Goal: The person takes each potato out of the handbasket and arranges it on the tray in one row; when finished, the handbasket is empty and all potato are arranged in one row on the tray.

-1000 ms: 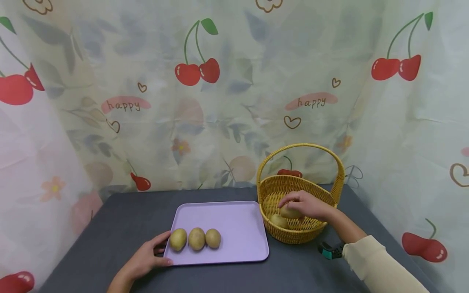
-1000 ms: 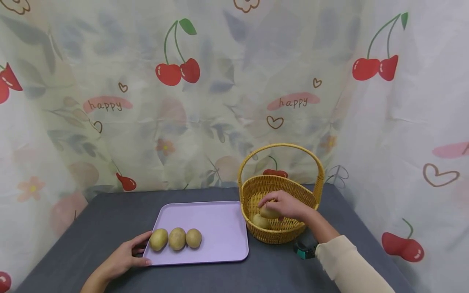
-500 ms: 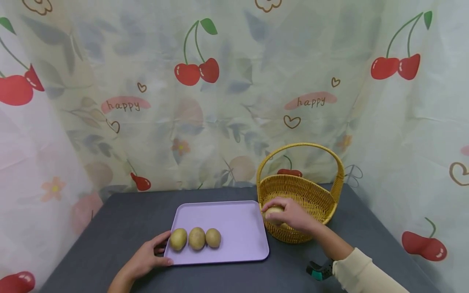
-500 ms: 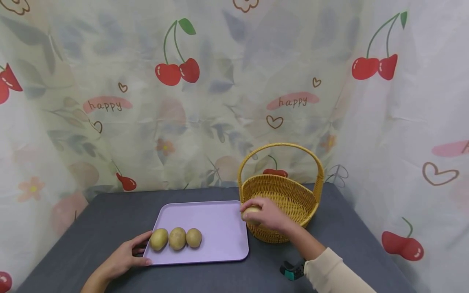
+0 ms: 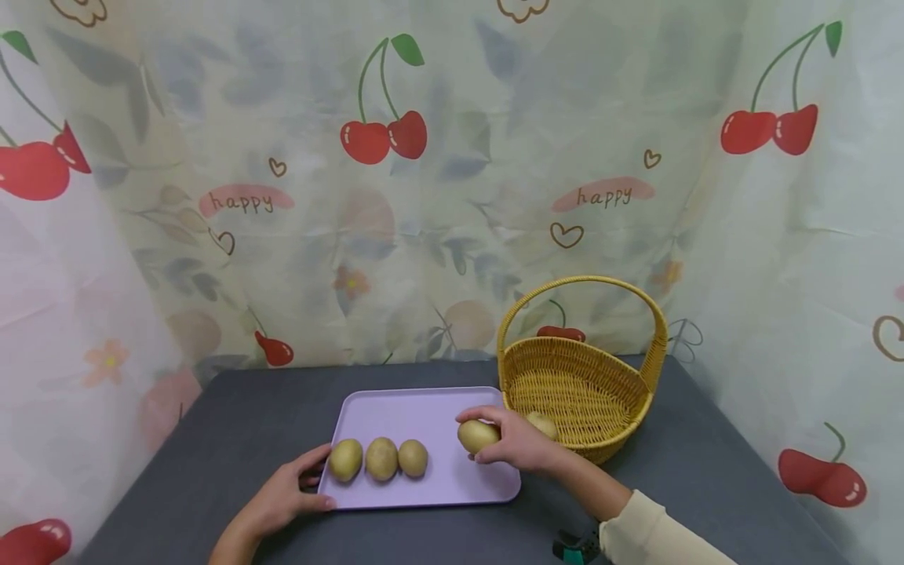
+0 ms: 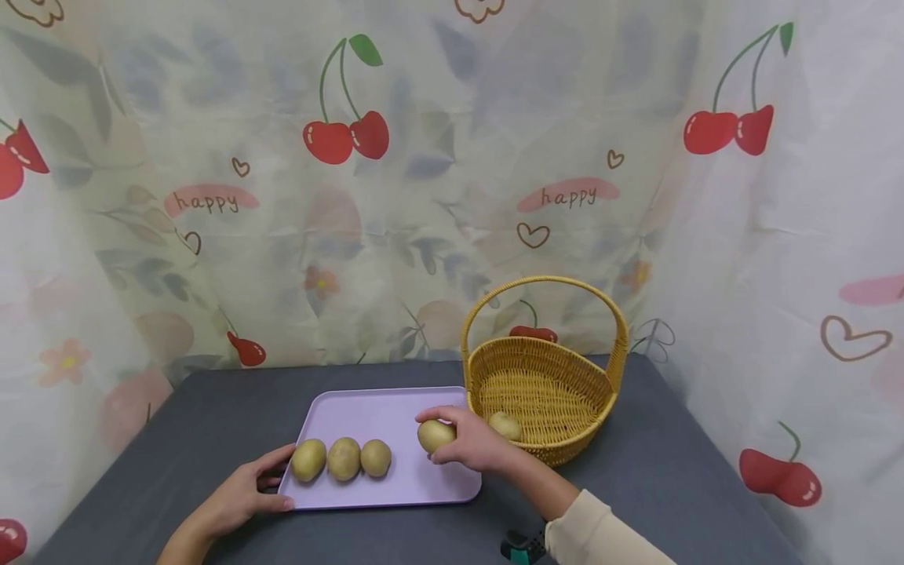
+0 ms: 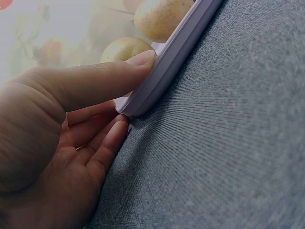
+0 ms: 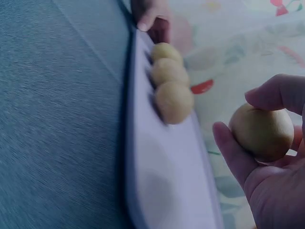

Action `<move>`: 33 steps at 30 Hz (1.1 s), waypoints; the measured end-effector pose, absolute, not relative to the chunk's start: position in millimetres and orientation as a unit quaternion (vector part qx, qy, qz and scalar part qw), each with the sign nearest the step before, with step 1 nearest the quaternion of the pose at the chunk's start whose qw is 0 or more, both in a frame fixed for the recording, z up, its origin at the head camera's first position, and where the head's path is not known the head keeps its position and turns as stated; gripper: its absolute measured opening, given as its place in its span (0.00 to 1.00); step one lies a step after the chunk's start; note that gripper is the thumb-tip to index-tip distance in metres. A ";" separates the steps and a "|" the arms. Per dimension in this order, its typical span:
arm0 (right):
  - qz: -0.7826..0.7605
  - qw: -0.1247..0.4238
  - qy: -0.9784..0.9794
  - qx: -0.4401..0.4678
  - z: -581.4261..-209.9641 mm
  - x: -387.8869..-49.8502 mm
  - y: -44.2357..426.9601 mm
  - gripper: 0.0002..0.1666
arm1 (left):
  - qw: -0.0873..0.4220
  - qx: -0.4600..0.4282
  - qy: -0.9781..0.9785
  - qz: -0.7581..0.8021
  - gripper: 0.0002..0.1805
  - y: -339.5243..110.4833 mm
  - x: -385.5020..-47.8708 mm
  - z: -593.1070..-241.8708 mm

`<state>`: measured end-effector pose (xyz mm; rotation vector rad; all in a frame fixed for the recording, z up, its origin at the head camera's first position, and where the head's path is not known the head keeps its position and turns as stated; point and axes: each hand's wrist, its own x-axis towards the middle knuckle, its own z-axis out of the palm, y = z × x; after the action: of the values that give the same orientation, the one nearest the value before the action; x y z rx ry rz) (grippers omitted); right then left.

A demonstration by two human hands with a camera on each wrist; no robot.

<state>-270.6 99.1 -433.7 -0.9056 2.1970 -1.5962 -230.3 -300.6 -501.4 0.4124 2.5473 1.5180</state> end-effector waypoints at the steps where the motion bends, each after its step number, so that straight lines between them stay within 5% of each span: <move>1: -0.558 0.146 0.750 -0.324 -437.7 -271.1 96.6 0.34 | 0.074 0.137 0.848 0.507 0.49 -300.5 -230.2 -501.3; 9: -0.522 0.141 0.778 -0.320 -460.5 -276.7 79.8 0.38 | 0.080 0.133 0.855 0.496 0.49 -298.5 -228.4 -497.5; 24: -0.190 -0.039 0.922 -0.334 -474.9 -282.7 43.9 0.33 | 0.077 0.134 0.850 0.503 0.49 -298.6 -226.5 -494.7; 33: -0.235 0.014 0.912 -0.336 -474.3 -284.9 49.1 0.36 | 0.079 0.129 0.851 0.502 0.49 -297.9 -228.1 -497.0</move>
<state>-284.9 49.1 -474.3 -1.0474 2.8400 -0.7320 -228.1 -297.9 -497.0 0.3847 2.5480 1.5029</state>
